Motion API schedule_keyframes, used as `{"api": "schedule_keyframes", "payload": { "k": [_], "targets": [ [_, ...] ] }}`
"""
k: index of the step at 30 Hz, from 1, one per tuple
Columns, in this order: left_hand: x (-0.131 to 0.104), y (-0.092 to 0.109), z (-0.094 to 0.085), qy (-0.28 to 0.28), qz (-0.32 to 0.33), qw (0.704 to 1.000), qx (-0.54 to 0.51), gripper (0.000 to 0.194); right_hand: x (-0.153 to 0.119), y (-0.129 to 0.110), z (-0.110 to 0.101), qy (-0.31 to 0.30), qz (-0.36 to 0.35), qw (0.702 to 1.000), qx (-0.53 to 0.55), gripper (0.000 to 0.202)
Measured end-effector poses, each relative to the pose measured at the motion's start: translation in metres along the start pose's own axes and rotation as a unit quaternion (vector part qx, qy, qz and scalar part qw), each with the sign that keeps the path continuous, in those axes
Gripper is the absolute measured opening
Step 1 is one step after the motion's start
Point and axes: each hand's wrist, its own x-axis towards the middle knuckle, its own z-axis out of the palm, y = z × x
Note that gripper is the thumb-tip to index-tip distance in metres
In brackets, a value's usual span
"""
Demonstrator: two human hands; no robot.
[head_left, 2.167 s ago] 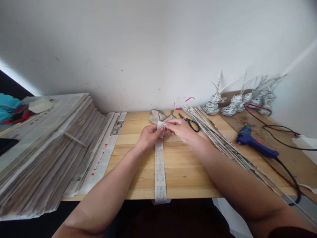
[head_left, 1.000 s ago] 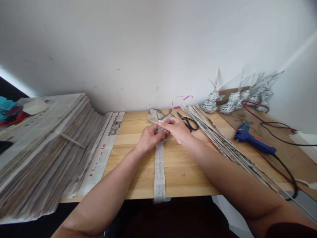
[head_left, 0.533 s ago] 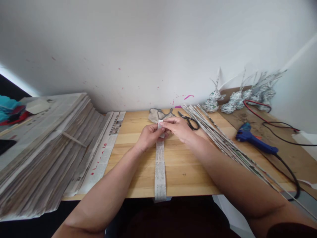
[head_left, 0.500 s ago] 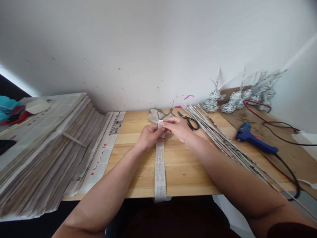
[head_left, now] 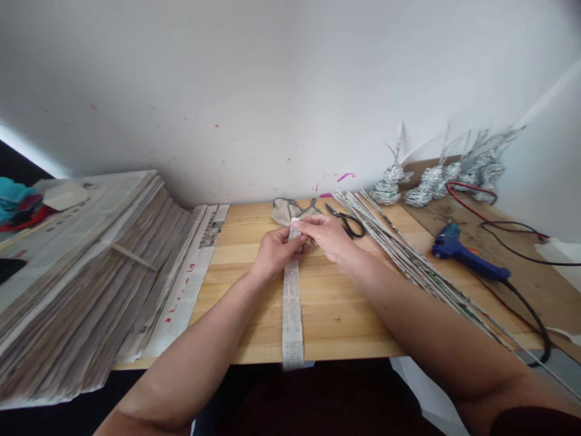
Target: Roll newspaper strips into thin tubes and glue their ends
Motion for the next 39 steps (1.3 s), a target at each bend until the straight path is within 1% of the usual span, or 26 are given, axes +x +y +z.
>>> {"api": "schedule_keyframes", "payload": {
  "k": [5, 10, 14, 18, 21, 25, 27, 31, 32, 36, 39],
  "targets": [
    [0.001, -0.005, -0.002, -0.017, 0.009, 1.0, 0.002, 0.039, 0.0, 0.0, 0.001, 0.0, 0.021, 0.999, 0.03, 0.034],
    [-0.001, 0.0, -0.001, -0.021, -0.003, 1.0, 0.007, 0.042, 0.001, 0.0, -0.001, 0.003, 0.009, 1.0, 0.02, 0.033],
    [-0.002, 0.002, 0.001, -0.017, 0.016, 0.999, 0.025, 0.046, 0.0, -0.002, 0.0, 0.011, 0.017, 1.0, 0.019, 0.034],
    [-0.002, 0.001, 0.002, -0.017, 0.029, 0.999, 0.037, 0.04, -0.002, -0.004, 0.003, 0.013, 0.036, 0.999, 0.022, 0.036],
    [-0.001, -0.001, 0.001, -0.032, 0.018, 0.999, 0.016, 0.036, -0.003, -0.004, 0.003, 0.008, 0.037, 0.999, 0.011, 0.037],
    [-0.001, -0.003, 0.0, -0.044, -0.015, 0.998, -0.043, 0.036, -0.002, -0.003, 0.001, 0.008, 0.014, 1.0, -0.005, 0.037],
    [0.0, -0.003, 0.0, -0.048, -0.029, 0.996, -0.065, 0.036, -0.001, -0.003, -0.002, -0.006, 0.006, 1.0, -0.01, 0.036],
    [0.001, -0.004, -0.002, -0.056, -0.046, 0.995, -0.073, 0.036, 0.001, -0.004, -0.008, -0.064, 0.008, 0.997, -0.046, 0.036],
    [0.001, -0.004, -0.002, -0.052, -0.046, 0.995, -0.07, 0.035, 0.002, -0.004, -0.008, -0.063, 0.005, 0.997, -0.05, 0.036],
    [0.002, -0.002, 0.0, -0.038, -0.032, 0.998, -0.046, 0.032, 0.004, -0.001, -0.008, -0.023, -0.023, 0.999, -0.035, 0.032],
    [0.001, -0.002, 0.0, -0.047, -0.022, 0.999, -0.016, 0.031, 0.004, 0.0, -0.006, -0.012, -0.016, 1.0, -0.012, 0.032]
  ]
}}
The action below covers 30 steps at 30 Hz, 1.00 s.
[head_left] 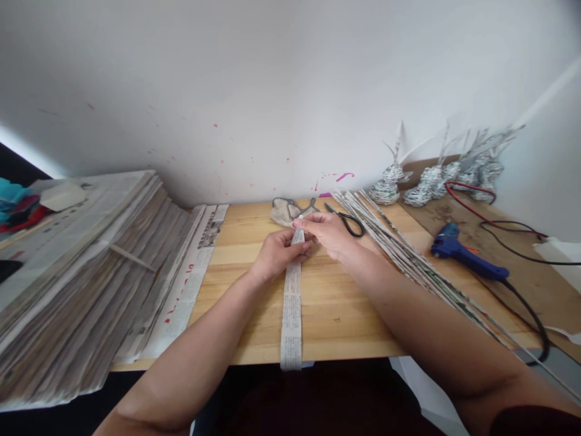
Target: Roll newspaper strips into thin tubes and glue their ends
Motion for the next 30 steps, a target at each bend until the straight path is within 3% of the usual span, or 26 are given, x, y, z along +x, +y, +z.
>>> {"api": "schedule_keyframes", "payload": {
  "k": [12, 21, 27, 30],
  "targets": [
    [-0.003, -0.001, 0.001, 0.007, 0.031, 0.993, 0.113, 0.035, -0.005, -0.005, 0.005, 0.01, 0.039, 0.999, 0.016, 0.042],
    [-0.004, 0.0, 0.001, -0.03, -0.027, 0.999, 0.034, 0.04, -0.005, -0.006, 0.003, -0.007, 0.04, 0.999, 0.016, 0.044],
    [-0.003, 0.0, -0.003, -0.051, -0.034, 0.998, -0.008, 0.039, -0.004, -0.015, -0.007, -0.104, 0.05, 0.993, -0.006, 0.039],
    [-0.003, 0.0, -0.002, -0.047, -0.033, 0.998, -0.007, 0.04, -0.003, -0.014, -0.007, -0.077, 0.053, 0.996, 0.004, 0.037]
  ]
}}
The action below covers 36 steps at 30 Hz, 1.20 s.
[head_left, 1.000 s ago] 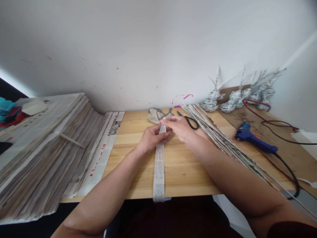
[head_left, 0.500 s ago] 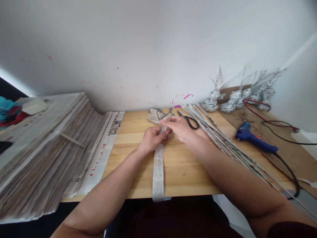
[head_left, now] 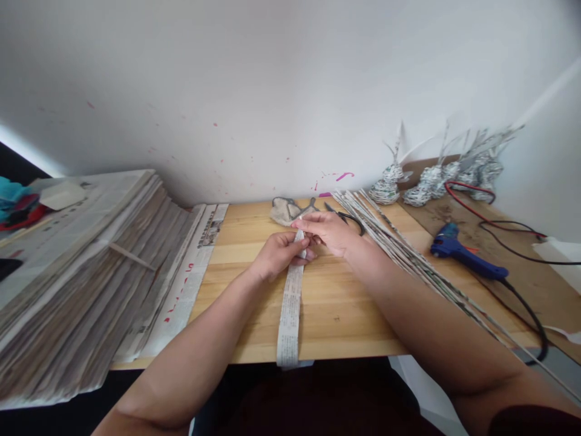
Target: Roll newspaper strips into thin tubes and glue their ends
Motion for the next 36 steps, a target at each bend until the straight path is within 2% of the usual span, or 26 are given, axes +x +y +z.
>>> {"api": "schedule_keyframes", "payload": {
  "k": [3, 12, 16, 20, 22, 27, 30, 36],
  "targets": [
    [0.0, 0.0, 0.002, 0.005, 0.007, 1.0, 0.023, 0.042, 0.001, 0.002, 0.002, 0.022, 0.018, 0.999, 0.035, 0.037],
    [-0.001, -0.001, 0.004, -0.012, 0.016, 0.997, 0.079, 0.044, 0.0, 0.002, 0.004, 0.026, 0.041, 0.997, 0.063, 0.043],
    [-0.002, -0.001, 0.004, -0.042, 0.012, 0.997, 0.063, 0.044, 0.0, 0.001, 0.003, 0.039, 0.03, 0.997, 0.051, 0.048],
    [-0.003, 0.001, 0.003, -0.045, -0.009, 0.998, 0.031, 0.045, -0.001, -0.001, -0.007, -0.075, 0.011, 0.997, 0.002, 0.045],
    [-0.003, 0.002, 0.002, -0.046, -0.02, 0.998, 0.026, 0.046, -0.001, -0.001, -0.011, -0.107, 0.014, 0.994, -0.014, 0.042],
    [-0.002, -0.001, 0.002, -0.041, -0.019, 0.998, 0.052, 0.048, 0.001, 0.001, -0.011, -0.045, 0.018, 0.999, -0.009, 0.037],
    [0.0, -0.003, 0.003, -0.031, -0.005, 0.996, 0.082, 0.046, 0.002, 0.002, -0.008, -0.03, 0.022, 0.999, 0.003, 0.037],
    [0.0, -0.004, 0.005, -0.018, -0.01, 0.996, 0.091, 0.045, 0.002, 0.003, -0.002, 0.027, 0.02, 0.999, -0.008, 0.044]
  ]
}}
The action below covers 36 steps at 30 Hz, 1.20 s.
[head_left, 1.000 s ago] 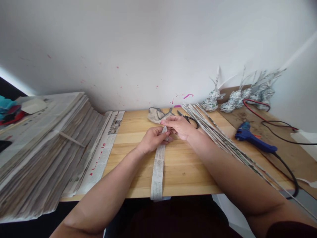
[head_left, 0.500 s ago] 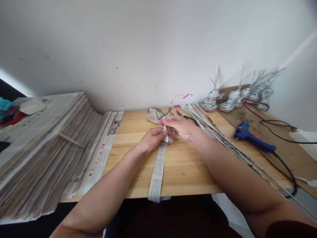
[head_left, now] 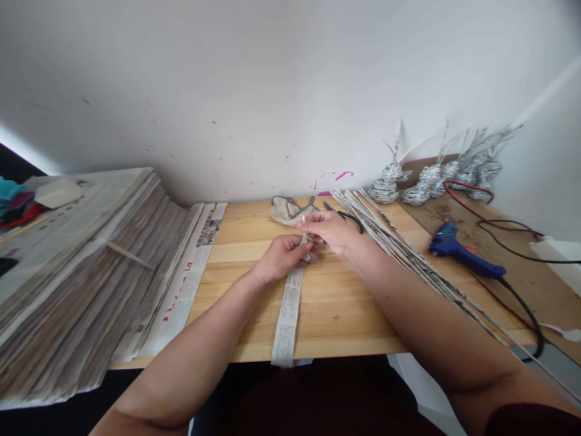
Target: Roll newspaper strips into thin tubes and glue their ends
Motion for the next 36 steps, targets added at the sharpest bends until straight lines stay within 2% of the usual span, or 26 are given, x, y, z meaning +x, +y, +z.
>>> {"api": "schedule_keyframes", "payload": {
  "k": [3, 4, 6, 9, 11, 16, 22, 24, 26, 28, 30, 31, 33, 34, 36],
  "targets": [
    [-0.001, 0.001, 0.0, -0.024, 0.0, 1.0, -0.014, 0.045, -0.001, -0.001, 0.001, 0.04, -0.018, 0.999, -0.021, 0.046],
    [-0.001, 0.001, -0.001, -0.034, -0.002, 0.999, -0.024, 0.045, -0.002, -0.002, 0.0, 0.036, -0.022, 0.999, -0.026, 0.045],
    [-0.002, 0.002, -0.002, -0.043, -0.007, 0.998, -0.048, 0.045, -0.003, -0.005, -0.004, -0.016, -0.024, 0.999, -0.032, 0.041],
    [-0.003, 0.003, -0.003, -0.045, -0.017, 0.996, -0.078, 0.044, -0.004, -0.007, -0.013, -0.129, -0.013, 0.991, -0.042, 0.042],
    [-0.004, 0.004, -0.003, -0.055, -0.024, 0.994, -0.086, 0.044, -0.003, -0.006, -0.017, -0.152, -0.008, 0.988, -0.038, 0.038],
    [-0.004, 0.005, -0.002, -0.06, -0.023, 0.994, -0.085, 0.045, -0.001, -0.003, -0.015, -0.109, 0.016, 0.994, 0.0, 0.034],
    [-0.003, 0.004, 0.0, -0.064, -0.013, 0.995, -0.075, 0.043, 0.001, -0.003, -0.007, -0.044, 0.038, 0.998, 0.023, 0.047],
    [-0.003, 0.004, -0.001, -0.065, -0.016, 0.995, -0.078, 0.042, 0.002, -0.001, -0.006, -0.018, 0.022, 1.0, 0.005, 0.048],
    [-0.003, 0.004, -0.001, -0.061, -0.021, 0.994, -0.089, 0.041, 0.005, 0.002, -0.008, 0.03, -0.035, 0.997, -0.059, 0.043],
    [-0.004, 0.005, -0.002, -0.051, -0.024, 0.993, -0.108, 0.04, 0.009, 0.007, -0.013, 0.089, -0.133, 0.968, -0.195, 0.039],
    [-0.004, 0.006, -0.002, -0.038, -0.026, 0.991, -0.129, 0.039, 0.014, 0.012, -0.018, 0.124, -0.218, 0.895, -0.369, 0.033],
    [-0.004, 0.007, -0.003, -0.034, -0.027, 0.99, -0.135, 0.038, 0.017, 0.015, -0.02, 0.12, -0.232, 0.856, -0.447, 0.032],
    [-0.004, 0.007, -0.003, -0.032, -0.03, 0.989, -0.139, 0.038, 0.023, 0.019, -0.02, 0.092, -0.218, 0.802, -0.548, 0.031],
    [-0.004, 0.007, -0.003, -0.034, -0.032, 0.989, -0.138, 0.038, 0.025, 0.02, -0.019, 0.081, -0.204, 0.789, -0.573, 0.027],
    [-0.004, 0.007, -0.004, -0.035, -0.034, 0.989, -0.138, 0.038, 0.028, 0.021, -0.015, 0.084, -0.175, 0.786, -0.587, 0.021]
  ]
}}
